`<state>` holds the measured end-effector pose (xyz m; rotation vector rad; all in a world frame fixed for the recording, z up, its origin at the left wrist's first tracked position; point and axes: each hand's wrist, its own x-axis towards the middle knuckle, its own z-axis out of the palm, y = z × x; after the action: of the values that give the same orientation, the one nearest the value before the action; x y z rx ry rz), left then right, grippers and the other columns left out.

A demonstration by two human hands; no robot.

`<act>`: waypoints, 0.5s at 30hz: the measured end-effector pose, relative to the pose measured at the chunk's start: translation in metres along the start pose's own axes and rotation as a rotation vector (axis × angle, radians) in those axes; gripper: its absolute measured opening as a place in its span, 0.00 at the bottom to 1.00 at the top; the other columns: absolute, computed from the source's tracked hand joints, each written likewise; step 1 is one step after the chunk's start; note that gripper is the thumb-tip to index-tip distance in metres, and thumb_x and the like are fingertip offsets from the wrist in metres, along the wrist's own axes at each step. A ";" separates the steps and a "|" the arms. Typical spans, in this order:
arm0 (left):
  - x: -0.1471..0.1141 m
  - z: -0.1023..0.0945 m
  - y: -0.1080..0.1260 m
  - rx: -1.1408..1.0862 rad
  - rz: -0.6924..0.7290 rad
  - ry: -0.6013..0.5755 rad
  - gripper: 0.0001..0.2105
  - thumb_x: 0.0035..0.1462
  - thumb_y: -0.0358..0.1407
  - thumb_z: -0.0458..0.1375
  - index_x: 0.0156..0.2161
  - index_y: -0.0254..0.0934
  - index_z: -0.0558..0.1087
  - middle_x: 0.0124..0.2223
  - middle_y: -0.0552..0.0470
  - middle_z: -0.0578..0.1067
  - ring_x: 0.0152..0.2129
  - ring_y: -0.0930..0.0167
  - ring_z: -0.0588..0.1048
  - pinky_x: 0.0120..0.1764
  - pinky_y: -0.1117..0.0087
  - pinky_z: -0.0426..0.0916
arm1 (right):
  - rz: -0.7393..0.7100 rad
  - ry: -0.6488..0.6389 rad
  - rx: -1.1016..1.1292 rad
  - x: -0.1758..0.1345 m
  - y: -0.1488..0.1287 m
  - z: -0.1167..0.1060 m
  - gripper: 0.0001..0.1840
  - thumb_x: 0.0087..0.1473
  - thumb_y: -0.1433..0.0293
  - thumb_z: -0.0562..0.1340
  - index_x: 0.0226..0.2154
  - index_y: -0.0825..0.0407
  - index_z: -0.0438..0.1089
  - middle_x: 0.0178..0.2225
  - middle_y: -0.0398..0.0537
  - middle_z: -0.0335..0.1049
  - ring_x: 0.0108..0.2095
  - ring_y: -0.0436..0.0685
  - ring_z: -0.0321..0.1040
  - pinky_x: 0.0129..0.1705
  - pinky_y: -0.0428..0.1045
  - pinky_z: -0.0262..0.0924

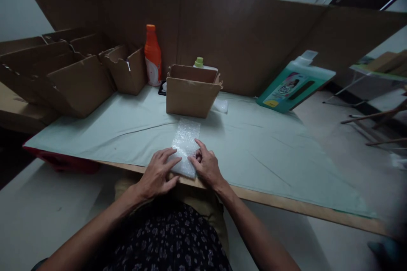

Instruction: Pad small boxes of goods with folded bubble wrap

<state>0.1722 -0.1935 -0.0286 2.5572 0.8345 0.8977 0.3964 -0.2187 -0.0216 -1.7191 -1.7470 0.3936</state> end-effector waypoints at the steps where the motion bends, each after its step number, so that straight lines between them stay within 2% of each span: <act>1: -0.002 0.002 -0.001 0.032 0.046 0.004 0.22 0.56 0.32 0.61 0.57 0.35 0.72 0.62 0.36 0.71 0.60 0.52 0.67 0.59 0.46 0.66 | -0.010 0.006 -0.032 0.000 0.000 0.000 0.33 0.58 0.67 0.62 0.65 0.53 0.61 0.33 0.43 0.76 0.33 0.56 0.72 0.46 0.54 0.61; 3: -0.003 0.004 -0.005 0.067 0.089 0.025 0.19 0.56 0.26 0.57 0.54 0.34 0.74 0.57 0.37 0.75 0.58 0.54 0.69 0.56 0.47 0.68 | -0.029 0.030 -0.129 -0.005 0.000 -0.005 0.31 0.59 0.67 0.62 0.63 0.55 0.63 0.36 0.48 0.78 0.37 0.60 0.73 0.46 0.55 0.61; 5: -0.001 0.005 -0.008 0.064 0.105 0.039 0.18 0.56 0.22 0.54 0.50 0.34 0.75 0.52 0.40 0.79 0.56 0.56 0.71 0.55 0.49 0.69 | -0.078 0.078 -0.208 -0.013 -0.003 -0.013 0.29 0.59 0.64 0.64 0.61 0.56 0.66 0.43 0.55 0.78 0.44 0.64 0.72 0.48 0.58 0.60; 8: 0.006 0.002 -0.007 -0.013 0.102 0.015 0.17 0.56 0.22 0.53 0.48 0.36 0.75 0.46 0.43 0.81 0.50 0.59 0.75 0.54 0.50 0.69 | -0.223 0.058 -0.187 -0.027 -0.009 -0.026 0.30 0.57 0.59 0.67 0.59 0.54 0.68 0.56 0.60 0.73 0.54 0.68 0.69 0.53 0.60 0.59; 10: 0.012 -0.001 -0.004 -0.102 0.050 -0.011 0.17 0.57 0.23 0.52 0.49 0.36 0.76 0.44 0.45 0.81 0.44 0.62 0.78 0.51 0.54 0.71 | -0.279 -0.050 -0.109 -0.032 -0.013 -0.028 0.30 0.57 0.59 0.68 0.59 0.52 0.68 0.55 0.58 0.75 0.52 0.67 0.70 0.53 0.60 0.61; 12: 0.019 -0.003 -0.002 -0.191 -0.072 -0.061 0.18 0.59 0.26 0.52 0.52 0.37 0.75 0.42 0.47 0.82 0.39 0.66 0.79 0.46 0.61 0.73 | -0.223 -0.119 -0.028 -0.030 -0.014 -0.026 0.24 0.59 0.64 0.65 0.57 0.51 0.70 0.48 0.53 0.79 0.44 0.62 0.74 0.49 0.57 0.64; 15: 0.031 -0.001 -0.005 -0.207 -0.246 -0.117 0.19 0.62 0.30 0.53 0.57 0.37 0.72 0.42 0.49 0.82 0.34 0.69 0.79 0.40 0.66 0.74 | -0.100 -0.028 0.011 -0.023 -0.010 -0.021 0.18 0.62 0.70 0.61 0.54 0.52 0.71 0.46 0.52 0.80 0.39 0.59 0.75 0.44 0.54 0.66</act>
<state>0.1890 -0.1709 -0.0154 2.2466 0.9430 0.7113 0.4001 -0.2466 -0.0046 -1.6179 -1.8393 0.3835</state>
